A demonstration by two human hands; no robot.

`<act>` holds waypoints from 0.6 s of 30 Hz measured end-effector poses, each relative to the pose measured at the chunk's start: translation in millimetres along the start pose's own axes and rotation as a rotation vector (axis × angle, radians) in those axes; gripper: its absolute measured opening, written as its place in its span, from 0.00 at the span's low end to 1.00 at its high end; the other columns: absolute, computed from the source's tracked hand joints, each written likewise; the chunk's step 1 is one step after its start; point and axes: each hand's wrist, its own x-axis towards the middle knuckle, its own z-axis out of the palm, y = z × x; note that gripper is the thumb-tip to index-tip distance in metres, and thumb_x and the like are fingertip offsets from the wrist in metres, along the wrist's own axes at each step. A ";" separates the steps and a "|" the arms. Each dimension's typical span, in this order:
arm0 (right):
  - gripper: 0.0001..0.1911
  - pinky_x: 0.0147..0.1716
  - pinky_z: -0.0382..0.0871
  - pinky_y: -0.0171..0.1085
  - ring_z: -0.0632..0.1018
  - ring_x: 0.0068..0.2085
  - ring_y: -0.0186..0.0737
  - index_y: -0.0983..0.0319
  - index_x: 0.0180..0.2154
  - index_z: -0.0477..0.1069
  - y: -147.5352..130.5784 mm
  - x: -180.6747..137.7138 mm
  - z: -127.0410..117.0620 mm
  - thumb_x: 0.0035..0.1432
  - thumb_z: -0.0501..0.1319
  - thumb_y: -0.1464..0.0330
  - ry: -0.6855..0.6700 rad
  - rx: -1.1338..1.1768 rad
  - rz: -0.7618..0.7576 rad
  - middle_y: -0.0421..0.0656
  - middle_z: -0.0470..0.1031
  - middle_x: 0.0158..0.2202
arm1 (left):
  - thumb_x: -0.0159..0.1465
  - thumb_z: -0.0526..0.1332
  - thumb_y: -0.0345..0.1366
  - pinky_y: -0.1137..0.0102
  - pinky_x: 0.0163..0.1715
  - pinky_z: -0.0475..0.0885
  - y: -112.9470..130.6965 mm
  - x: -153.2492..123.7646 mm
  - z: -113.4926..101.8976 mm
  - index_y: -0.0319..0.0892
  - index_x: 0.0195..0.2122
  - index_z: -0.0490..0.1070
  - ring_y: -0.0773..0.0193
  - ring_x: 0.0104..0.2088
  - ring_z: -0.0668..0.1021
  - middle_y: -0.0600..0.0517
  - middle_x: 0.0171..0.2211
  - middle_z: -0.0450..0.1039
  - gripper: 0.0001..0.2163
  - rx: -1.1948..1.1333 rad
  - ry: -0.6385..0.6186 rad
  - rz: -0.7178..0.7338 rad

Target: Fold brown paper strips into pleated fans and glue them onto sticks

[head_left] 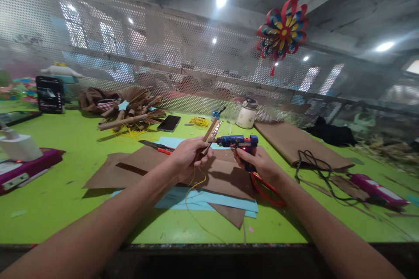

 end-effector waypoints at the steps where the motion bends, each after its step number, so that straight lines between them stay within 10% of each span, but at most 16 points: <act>1: 0.14 0.24 0.56 0.34 0.63 0.23 0.31 0.65 0.31 0.68 0.2 0.2 -0.6 0.56 0.55 0.59 0.006 -0.011 -0.002 0.40 0.64 0.22 | 0.56 0.51 0.27 0.79 0.11 0.48 -0.4 0.3 -0.4 0.35 0.28 0.64 0.76 0.15 0.62 0.51 0.20 0.66 0.04 -0.008 -0.009 0.005; 18: 0.13 0.24 0.58 0.34 0.64 0.24 0.32 0.65 0.33 0.68 1.3 0.3 -3.6 0.55 0.57 0.60 0.006 -0.033 -0.024 0.40 0.64 0.23 | 0.56 0.50 0.27 0.78 0.11 0.47 3.8 -4.2 4.5 0.36 0.22 0.63 0.77 0.13 0.60 0.51 0.18 0.65 0.07 -0.021 0.002 -0.006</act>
